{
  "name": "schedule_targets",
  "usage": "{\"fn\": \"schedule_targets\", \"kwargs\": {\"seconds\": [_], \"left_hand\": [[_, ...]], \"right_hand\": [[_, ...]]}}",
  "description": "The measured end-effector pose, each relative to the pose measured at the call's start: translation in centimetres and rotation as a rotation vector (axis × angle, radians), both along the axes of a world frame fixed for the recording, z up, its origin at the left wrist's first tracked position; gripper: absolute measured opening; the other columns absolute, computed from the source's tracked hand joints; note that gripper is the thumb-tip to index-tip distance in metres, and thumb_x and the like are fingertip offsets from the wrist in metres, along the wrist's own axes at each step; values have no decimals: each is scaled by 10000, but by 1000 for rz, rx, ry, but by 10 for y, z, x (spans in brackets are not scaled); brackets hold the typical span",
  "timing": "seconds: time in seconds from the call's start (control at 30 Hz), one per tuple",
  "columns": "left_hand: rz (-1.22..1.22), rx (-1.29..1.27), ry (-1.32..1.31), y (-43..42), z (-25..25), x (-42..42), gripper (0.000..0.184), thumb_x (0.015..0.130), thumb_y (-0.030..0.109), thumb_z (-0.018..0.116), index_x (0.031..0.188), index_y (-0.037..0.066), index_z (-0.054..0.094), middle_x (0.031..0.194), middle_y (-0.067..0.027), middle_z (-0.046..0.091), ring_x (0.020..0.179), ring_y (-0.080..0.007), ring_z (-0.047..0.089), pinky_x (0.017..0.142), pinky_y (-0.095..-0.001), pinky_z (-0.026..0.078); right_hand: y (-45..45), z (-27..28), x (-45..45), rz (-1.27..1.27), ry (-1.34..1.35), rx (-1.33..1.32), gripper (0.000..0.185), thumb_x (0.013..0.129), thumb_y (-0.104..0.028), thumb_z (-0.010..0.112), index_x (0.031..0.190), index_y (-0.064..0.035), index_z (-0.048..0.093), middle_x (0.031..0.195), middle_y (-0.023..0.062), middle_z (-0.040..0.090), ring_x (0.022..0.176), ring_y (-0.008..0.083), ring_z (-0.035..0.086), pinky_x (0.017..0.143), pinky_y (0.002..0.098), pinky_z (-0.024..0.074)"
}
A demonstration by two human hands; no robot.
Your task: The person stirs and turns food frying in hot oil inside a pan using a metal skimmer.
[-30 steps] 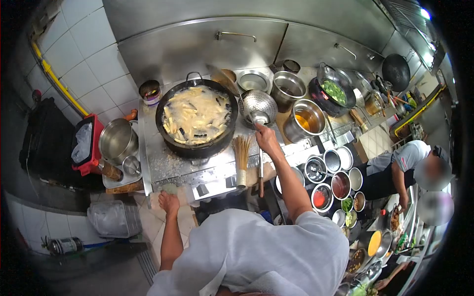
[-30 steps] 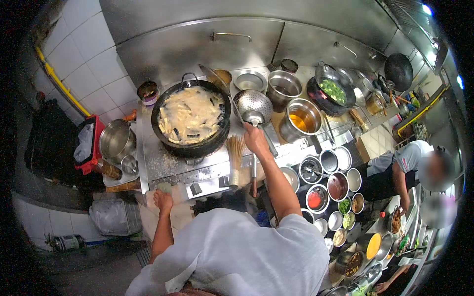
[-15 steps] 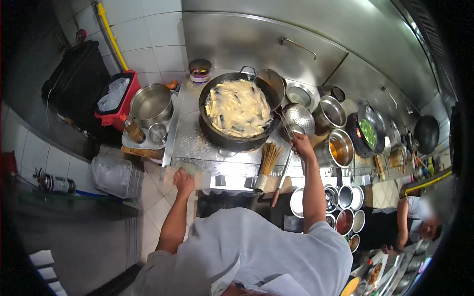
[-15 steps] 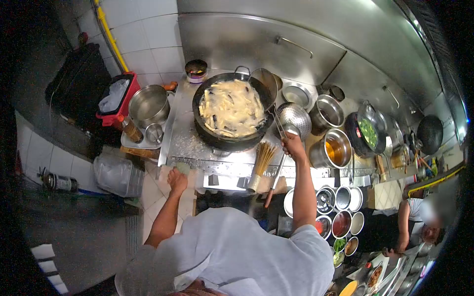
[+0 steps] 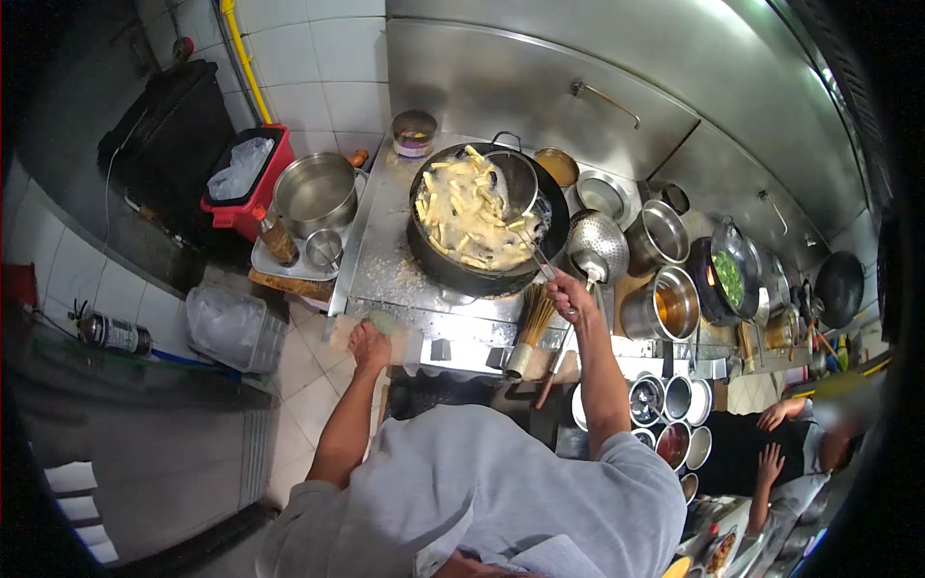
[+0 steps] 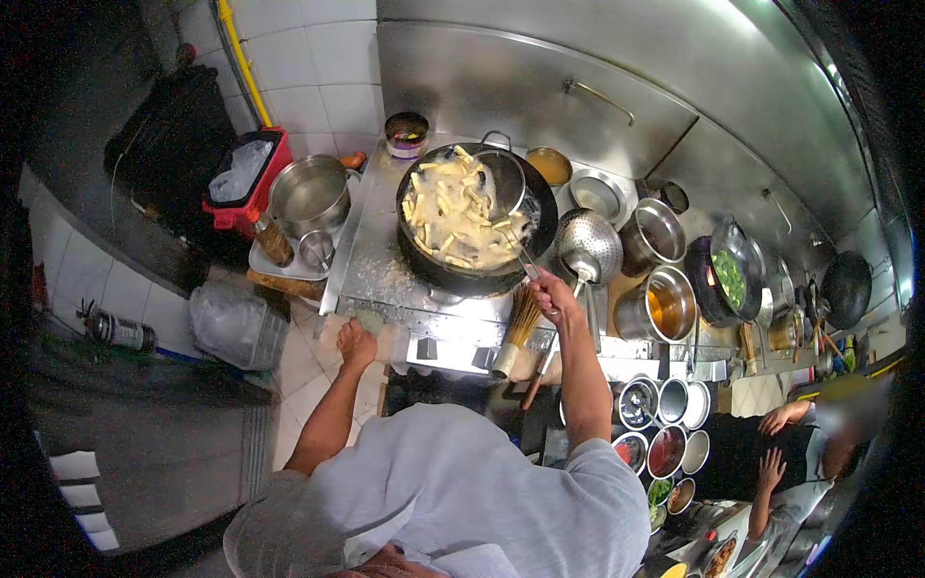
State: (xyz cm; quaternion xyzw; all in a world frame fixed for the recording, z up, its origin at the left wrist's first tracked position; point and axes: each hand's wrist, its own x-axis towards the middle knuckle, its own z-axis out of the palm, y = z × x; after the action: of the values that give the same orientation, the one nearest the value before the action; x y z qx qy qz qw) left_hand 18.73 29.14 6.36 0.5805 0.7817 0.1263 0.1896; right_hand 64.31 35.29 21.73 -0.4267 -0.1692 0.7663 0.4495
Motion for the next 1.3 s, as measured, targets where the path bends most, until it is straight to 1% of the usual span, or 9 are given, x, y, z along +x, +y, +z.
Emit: {"fn": "schedule_targets", "kwargs": {"seconds": [0.2, 0.47, 0.73, 0.8, 0.87, 0.93, 1.07, 1.23, 1.3], "left_hand": [[3, 36, 19, -1, 4, 3, 479, 810, 205, 558, 1215, -10, 419, 1221, -224, 476, 1190, -393, 432, 1005, -537, 323], [-23, 35, 24, -3, 5, 3, 511, 803, 207, 587, 1227, -13, 404, 1200, -222, 476, 1162, -408, 440, 975, -548, 332], [-20, 69, 5, -3, -4, -1, 536, 800, 199, 588, 1254, -13, 398, 1218, -229, 474, 1171, -417, 435, 979, -557, 330], [-17, 69, 13, -2, -5, -1, 540, 800, 195, 586, 1261, -14, 397, 1219, -231, 475, 1173, -415, 435, 981, -557, 330], [-21, 69, 23, -2, -6, -2, 545, 799, 192, 584, 1267, -15, 397, 1220, -233, 476, 1175, -414, 435, 983, -558, 329], [-20, 39, 32, -1, -6, -1, 552, 799, 188, 582, 1275, -17, 393, 1219, -233, 478, 1176, -407, 437, 983, -551, 332], [-27, 50, 35, -3, -6, -1, 560, 800, 191, 588, 1280, -18, 389, 1223, -233, 477, 1177, -404, 438, 986, -543, 333], [-17, 48, 28, -1, -3, -1, 554, 808, 199, 600, 1276, -18, 394, 1215, -227, 482, 1182, -401, 438, 990, -535, 330], [-20, 36, 26, -1, 0, -1, 548, 810, 198, 598, 1272, -18, 396, 1216, -226, 480, 1184, -401, 437, 989, -536, 330]], "right_hand": [[-32, 33, -15, -22, -98, 83, 403, 927, -20, 440, 1320, -108, 439, 668, -13, 460, 417, 38, 329, 318, 178, 257], [-82, 112, -45, 57, -732, 230, 400, 918, -66, 493, 1315, -66, 540, 627, -45, 436, 428, 31, 336, 360, 202, 244], [-93, 92, -13, -68, -747, 202, 393, 928, -68, 517, 1319, -86, 559, 630, -43, 466, 443, 44, 373, 378, 221, 294], [-88, 84, -4, -104, -866, 243, 488, 930, -73, 508, 1412, -67, 438, 643, -19, 496, 424, 38, 379, 358, 218, 298], [-83, 68, 6, -121, -961, 229, 490, 929, -75, 500, 1414, -53, 432, 643, -8, 504, 415, 48, 380, 356, 229, 324], [-81, 61, 8, -120, -1275, 297, 480, 925, -68, 490, 1402, -53, 446, 640, 0, 503, 407, 53, 379, 351, 232, 323], [-84, 54, 3, -135, -1154, 159, 487, 915, -56, 494, 1400, -66, 449, 634, -2, 498, 410, 57, 386, 352, 233, 323], [-92, 62, -8, -123, -709, 55, 398, 912, -40, 480, 1310, -35, 501, 654, 4, 517, 433, 84, 430, 356, 233, 351], [-91, 63, -11, -122, -662, 18, 388, 916, -35, 477, 1304, -37, 492, 649, 6, 516, 434, 75, 425, 350, 219, 340]]}}
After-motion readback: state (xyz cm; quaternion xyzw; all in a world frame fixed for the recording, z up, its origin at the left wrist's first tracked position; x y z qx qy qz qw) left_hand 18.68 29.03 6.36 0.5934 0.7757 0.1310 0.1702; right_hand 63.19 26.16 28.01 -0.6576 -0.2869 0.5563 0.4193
